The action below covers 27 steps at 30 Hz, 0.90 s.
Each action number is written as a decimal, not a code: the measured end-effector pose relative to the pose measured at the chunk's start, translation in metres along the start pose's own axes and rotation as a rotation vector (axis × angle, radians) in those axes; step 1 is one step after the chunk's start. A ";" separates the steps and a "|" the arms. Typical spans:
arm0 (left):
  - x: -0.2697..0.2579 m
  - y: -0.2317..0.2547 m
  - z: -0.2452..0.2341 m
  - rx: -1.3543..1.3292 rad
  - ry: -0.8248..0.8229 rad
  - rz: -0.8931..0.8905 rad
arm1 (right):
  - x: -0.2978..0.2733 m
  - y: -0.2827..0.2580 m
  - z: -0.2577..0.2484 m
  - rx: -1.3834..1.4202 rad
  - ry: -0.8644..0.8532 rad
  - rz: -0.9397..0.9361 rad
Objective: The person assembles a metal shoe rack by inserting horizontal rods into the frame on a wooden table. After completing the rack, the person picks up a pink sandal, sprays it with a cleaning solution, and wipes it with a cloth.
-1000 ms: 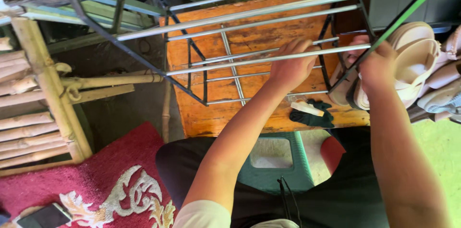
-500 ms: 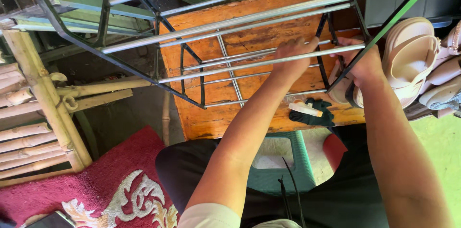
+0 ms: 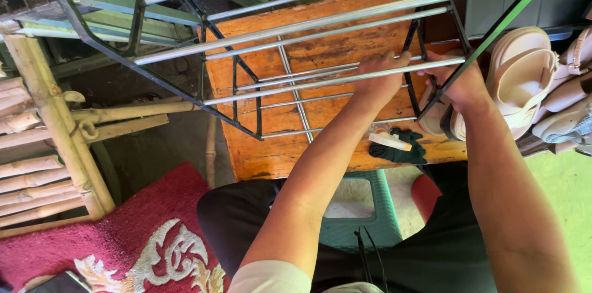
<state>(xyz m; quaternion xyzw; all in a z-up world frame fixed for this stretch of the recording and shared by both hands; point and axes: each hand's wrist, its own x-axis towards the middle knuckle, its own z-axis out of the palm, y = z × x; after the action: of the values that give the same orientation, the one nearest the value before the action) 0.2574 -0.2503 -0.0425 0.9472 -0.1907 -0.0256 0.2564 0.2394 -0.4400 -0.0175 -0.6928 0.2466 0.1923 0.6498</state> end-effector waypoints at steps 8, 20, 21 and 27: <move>0.001 0.006 -0.002 0.012 -0.078 -0.047 | 0.006 -0.002 -0.003 -0.069 -0.066 -0.037; -0.094 -0.036 -0.070 0.005 0.225 0.005 | -0.126 0.013 0.041 -0.347 0.589 -0.736; -0.104 -0.040 -0.075 -0.027 0.215 -0.006 | -0.134 0.020 0.047 -0.361 0.571 -0.733; -0.161 -0.048 -0.097 -0.096 0.217 -0.124 | -0.150 0.046 0.115 -0.453 0.331 -0.571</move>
<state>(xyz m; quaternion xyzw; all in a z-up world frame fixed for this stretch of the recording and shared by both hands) 0.1391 -0.1056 0.0098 0.9410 -0.1013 0.0522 0.3186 0.0982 -0.3134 0.0240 -0.8808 0.0969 -0.0607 0.4596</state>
